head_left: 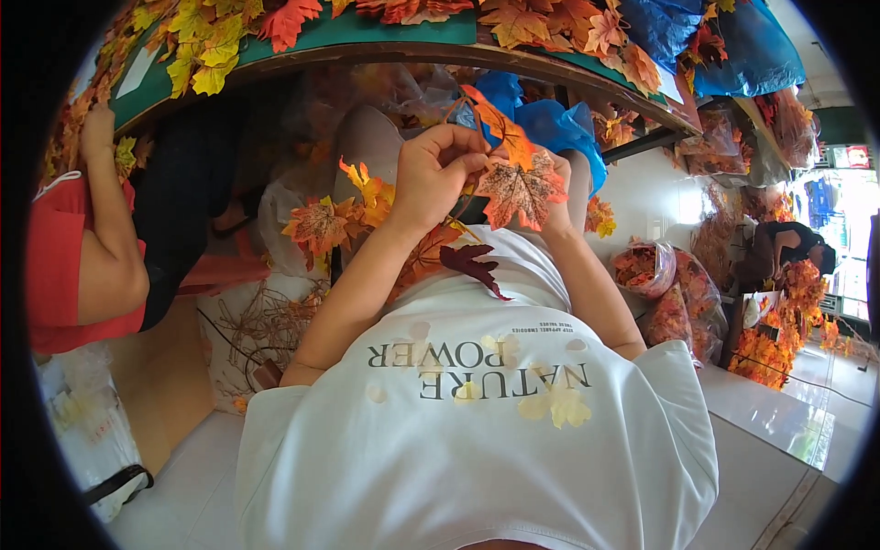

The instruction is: The person assembles artificial autumn leaf garlands by attaching artificial leaves to a garland string by hand.

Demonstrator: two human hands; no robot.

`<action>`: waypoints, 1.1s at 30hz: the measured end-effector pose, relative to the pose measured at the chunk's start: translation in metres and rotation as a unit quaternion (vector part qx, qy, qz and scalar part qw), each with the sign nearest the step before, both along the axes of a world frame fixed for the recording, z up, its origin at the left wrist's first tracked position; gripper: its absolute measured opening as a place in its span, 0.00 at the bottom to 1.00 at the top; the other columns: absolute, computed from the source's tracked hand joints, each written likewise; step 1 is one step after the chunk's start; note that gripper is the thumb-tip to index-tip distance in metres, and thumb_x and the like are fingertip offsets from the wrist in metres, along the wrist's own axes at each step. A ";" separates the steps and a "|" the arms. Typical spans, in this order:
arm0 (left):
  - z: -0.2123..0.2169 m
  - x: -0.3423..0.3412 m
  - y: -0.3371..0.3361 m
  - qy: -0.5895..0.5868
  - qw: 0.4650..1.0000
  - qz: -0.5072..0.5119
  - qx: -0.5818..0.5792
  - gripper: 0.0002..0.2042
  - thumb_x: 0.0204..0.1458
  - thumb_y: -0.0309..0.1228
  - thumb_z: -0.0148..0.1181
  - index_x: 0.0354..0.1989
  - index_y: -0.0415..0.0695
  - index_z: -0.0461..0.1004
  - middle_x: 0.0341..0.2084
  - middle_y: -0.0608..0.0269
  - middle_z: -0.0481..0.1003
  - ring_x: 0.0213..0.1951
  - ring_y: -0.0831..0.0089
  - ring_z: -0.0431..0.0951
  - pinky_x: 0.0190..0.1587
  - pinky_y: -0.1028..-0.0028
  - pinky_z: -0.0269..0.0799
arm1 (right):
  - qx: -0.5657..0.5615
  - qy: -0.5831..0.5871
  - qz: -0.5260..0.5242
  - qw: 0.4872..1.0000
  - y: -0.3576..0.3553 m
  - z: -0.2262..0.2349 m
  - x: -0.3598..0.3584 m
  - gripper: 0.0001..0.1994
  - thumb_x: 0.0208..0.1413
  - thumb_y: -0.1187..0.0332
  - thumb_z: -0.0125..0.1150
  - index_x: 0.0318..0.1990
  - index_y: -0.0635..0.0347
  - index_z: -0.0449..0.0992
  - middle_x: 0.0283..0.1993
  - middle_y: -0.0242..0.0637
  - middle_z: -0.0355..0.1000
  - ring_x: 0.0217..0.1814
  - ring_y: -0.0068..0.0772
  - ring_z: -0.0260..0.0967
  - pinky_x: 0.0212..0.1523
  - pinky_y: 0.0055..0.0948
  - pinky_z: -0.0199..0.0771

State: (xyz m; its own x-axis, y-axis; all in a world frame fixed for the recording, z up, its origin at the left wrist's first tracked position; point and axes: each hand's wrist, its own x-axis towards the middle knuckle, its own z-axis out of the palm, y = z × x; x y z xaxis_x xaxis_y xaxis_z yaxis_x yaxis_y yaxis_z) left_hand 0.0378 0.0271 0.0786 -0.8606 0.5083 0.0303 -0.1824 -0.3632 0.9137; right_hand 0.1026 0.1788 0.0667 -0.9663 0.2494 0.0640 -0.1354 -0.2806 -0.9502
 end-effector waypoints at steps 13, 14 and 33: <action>-0.023 -0.035 -0.019 -0.143 0.974 -0.147 0.099 0.08 0.52 0.25 0.57 0.40 0.41 0.70 0.30 0.68 0.72 0.30 0.77 0.74 0.37 0.77 0.73 | 0.721 -0.111 0.166 0.664 0.080 0.028 -0.045 0.10 0.40 0.72 0.61 0.33 0.64 0.78 0.30 0.48 0.74 0.30 0.45 0.73 0.34 0.39 0.72; -0.030 -0.039 -0.025 -0.129 0.978 -0.131 0.102 0.08 0.52 0.25 0.57 0.40 0.41 0.70 0.30 0.68 0.72 0.30 0.77 0.74 0.37 0.77 0.73 | 0.803 -0.126 0.025 0.582 0.070 0.042 -0.056 0.09 0.41 0.72 0.60 0.33 0.61 0.78 0.30 0.45 0.75 0.31 0.49 0.72 0.33 0.41 0.72; -0.056 -0.049 -0.027 -0.230 0.935 -0.216 0.162 0.06 0.53 0.30 0.58 0.31 0.41 0.70 0.22 0.72 0.68 0.23 0.83 0.66 0.25 0.83 0.59 | 0.698 0.147 -0.034 0.700 -0.132 0.077 -0.385 0.12 0.50 0.57 0.58 0.37 0.52 0.78 0.33 0.44 0.75 0.38 0.46 0.73 0.40 0.42 0.73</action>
